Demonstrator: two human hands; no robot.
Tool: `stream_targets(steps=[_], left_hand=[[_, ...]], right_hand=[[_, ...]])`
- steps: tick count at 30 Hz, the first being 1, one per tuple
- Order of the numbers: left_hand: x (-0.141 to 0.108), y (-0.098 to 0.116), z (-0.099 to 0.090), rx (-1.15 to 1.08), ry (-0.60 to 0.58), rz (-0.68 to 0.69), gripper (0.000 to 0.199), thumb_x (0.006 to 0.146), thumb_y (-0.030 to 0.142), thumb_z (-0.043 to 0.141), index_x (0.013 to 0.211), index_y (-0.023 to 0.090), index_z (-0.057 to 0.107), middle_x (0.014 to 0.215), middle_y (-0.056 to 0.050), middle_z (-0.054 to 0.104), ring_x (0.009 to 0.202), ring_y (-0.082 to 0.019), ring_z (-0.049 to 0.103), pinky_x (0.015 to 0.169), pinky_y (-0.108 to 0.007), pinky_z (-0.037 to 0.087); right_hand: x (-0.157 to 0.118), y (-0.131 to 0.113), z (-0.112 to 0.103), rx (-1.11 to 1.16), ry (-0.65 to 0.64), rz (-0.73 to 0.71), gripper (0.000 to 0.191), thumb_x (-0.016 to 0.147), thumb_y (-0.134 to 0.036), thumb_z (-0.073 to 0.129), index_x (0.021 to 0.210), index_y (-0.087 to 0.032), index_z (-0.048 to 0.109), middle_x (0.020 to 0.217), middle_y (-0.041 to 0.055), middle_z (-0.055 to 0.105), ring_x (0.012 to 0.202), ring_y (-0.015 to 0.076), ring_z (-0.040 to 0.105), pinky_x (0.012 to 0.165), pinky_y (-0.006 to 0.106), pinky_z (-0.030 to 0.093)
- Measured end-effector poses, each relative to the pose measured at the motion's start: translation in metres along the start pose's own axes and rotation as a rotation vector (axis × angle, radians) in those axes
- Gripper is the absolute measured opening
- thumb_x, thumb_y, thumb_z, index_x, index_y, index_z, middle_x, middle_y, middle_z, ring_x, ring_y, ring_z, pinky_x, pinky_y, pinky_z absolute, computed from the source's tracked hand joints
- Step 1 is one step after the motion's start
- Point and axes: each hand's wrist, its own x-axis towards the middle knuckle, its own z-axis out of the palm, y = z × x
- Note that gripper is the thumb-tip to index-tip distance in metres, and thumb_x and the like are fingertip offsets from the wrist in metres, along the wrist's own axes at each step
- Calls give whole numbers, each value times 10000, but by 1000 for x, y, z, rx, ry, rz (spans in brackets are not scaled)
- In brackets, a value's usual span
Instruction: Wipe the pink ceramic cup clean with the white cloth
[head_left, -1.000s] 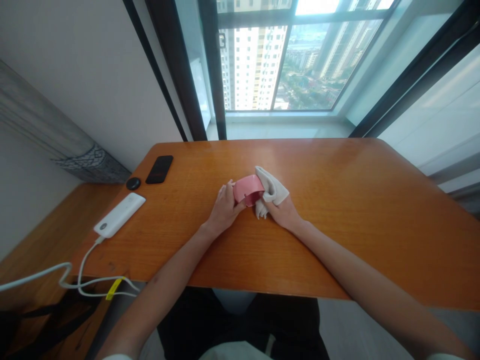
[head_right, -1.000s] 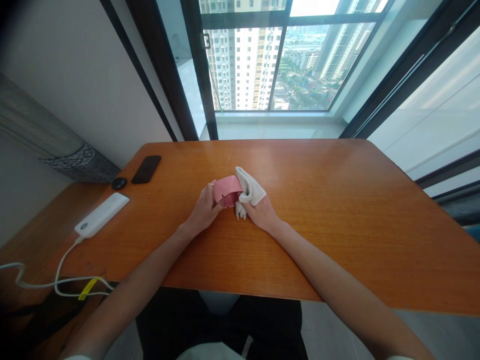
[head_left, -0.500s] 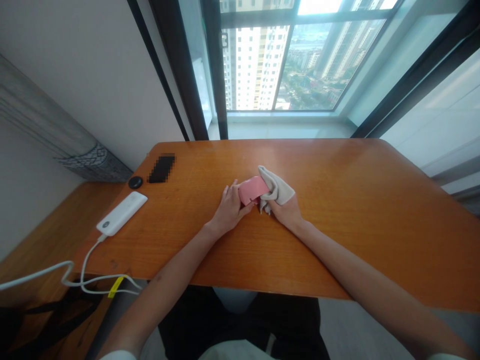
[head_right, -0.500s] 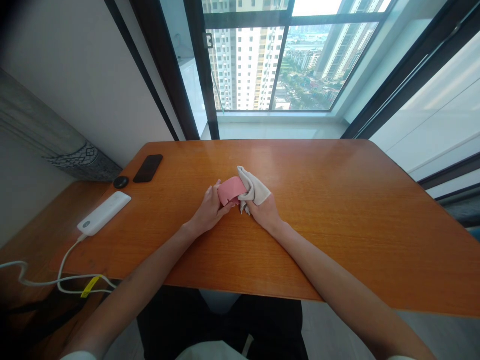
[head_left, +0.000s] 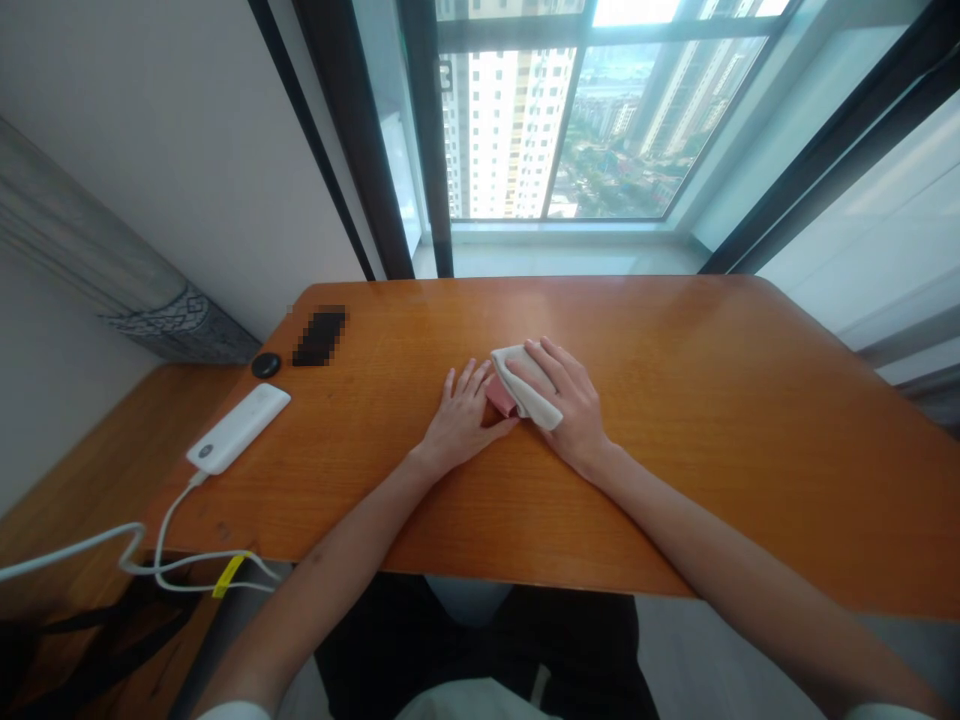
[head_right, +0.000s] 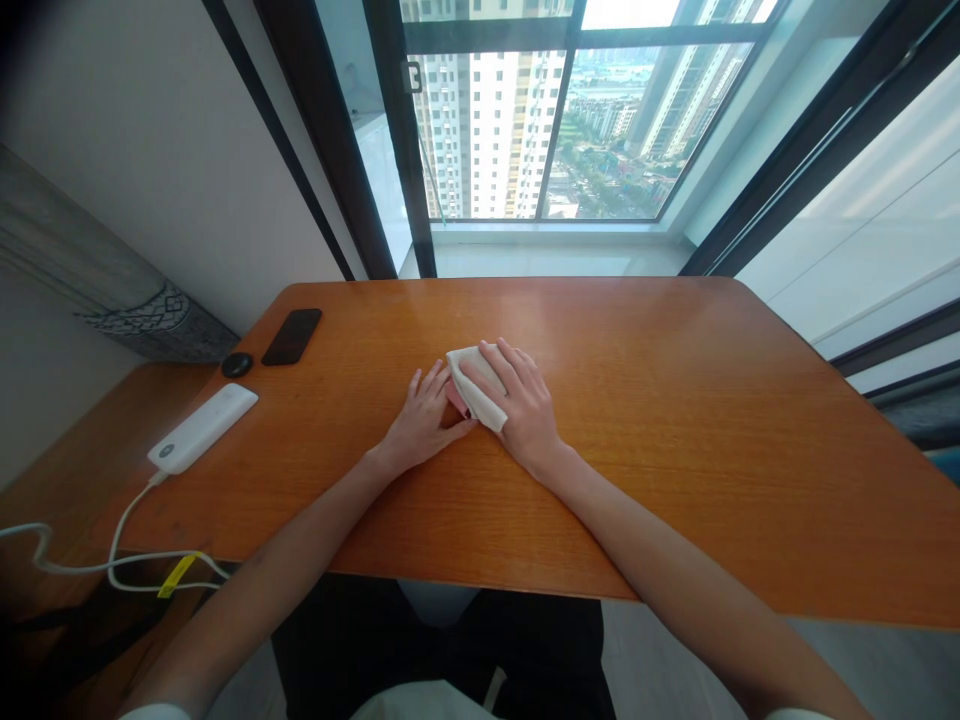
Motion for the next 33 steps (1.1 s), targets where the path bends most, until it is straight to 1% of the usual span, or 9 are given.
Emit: stream_targets(steps=[5,9,12,14,17,20,25,28,33], left_hand=[[0,-1,-5,-142,106,-33,807,841,454,927,1513,207,554,1537,-190,691,1491,-396,625,1383,-712,270],[-2,-1,-11,-239,156,23,733,785,434,963,1401,207,637,1380,-152,782,1327,-372,734,1330,-666,412],[-4,-2,-11,-331,114,-1,572,824,381,924,1326,215,705,1312,-122,817,1217,-344,786,1140,-548,614],[-4,-2,-11,-388,81,-54,490,841,373,910,1273,219,737,1222,-98,843,1109,-321,817,983,-466,674],[-3,0,-12,-434,70,-102,467,811,403,945,1190,207,755,1082,-68,859,957,-295,826,842,-402,669],[-1,4,-14,-455,71,-113,469,782,415,967,1136,197,748,1023,-49,855,875,-266,810,766,-362,639],[2,5,-15,-451,77,-121,439,758,332,952,1110,202,724,963,-22,835,798,-226,767,744,-338,609],[2,7,-14,-431,88,-121,396,771,345,923,1072,210,704,890,-4,802,757,-208,738,725,-323,592],[3,12,-17,-375,129,-90,375,805,351,872,1099,230,673,923,-2,783,768,-194,724,749,-310,578]], right_hand=[[-1,-13,3,45,-71,14,558,1071,-342,704,1593,-519,609,1735,-53,549,1653,414,459,1372,772,335],[0,-20,5,68,-116,-14,563,1080,-297,675,1589,-528,610,1720,-64,566,1652,402,465,1391,771,295],[0,-23,6,88,-162,-35,540,1087,-281,661,1567,-526,634,1700,-63,592,1639,391,487,1406,762,270],[0,-23,6,85,-171,-58,561,1082,-287,673,1589,-520,613,1704,-55,588,1637,393,490,1406,760,275],[0,-21,5,70,-144,-78,602,1069,-291,698,1619,-507,584,1727,-44,560,1641,403,481,1392,767,305],[1,-17,5,74,-110,-44,602,1062,-298,711,1609,-521,588,1734,-60,547,1642,398,481,1380,767,339],[1,-10,8,97,-54,-30,632,1056,-343,739,1644,-486,558,1749,-27,531,1628,390,503,1385,740,359],[2,-9,9,109,-36,12,562,1071,-364,713,1615,-456,605,1736,-8,550,1629,389,502,1377,731,381],[5,-9,8,145,-6,75,505,1107,-351,626,1606,-431,619,1684,9,611,1595,367,547,1355,698,435]])
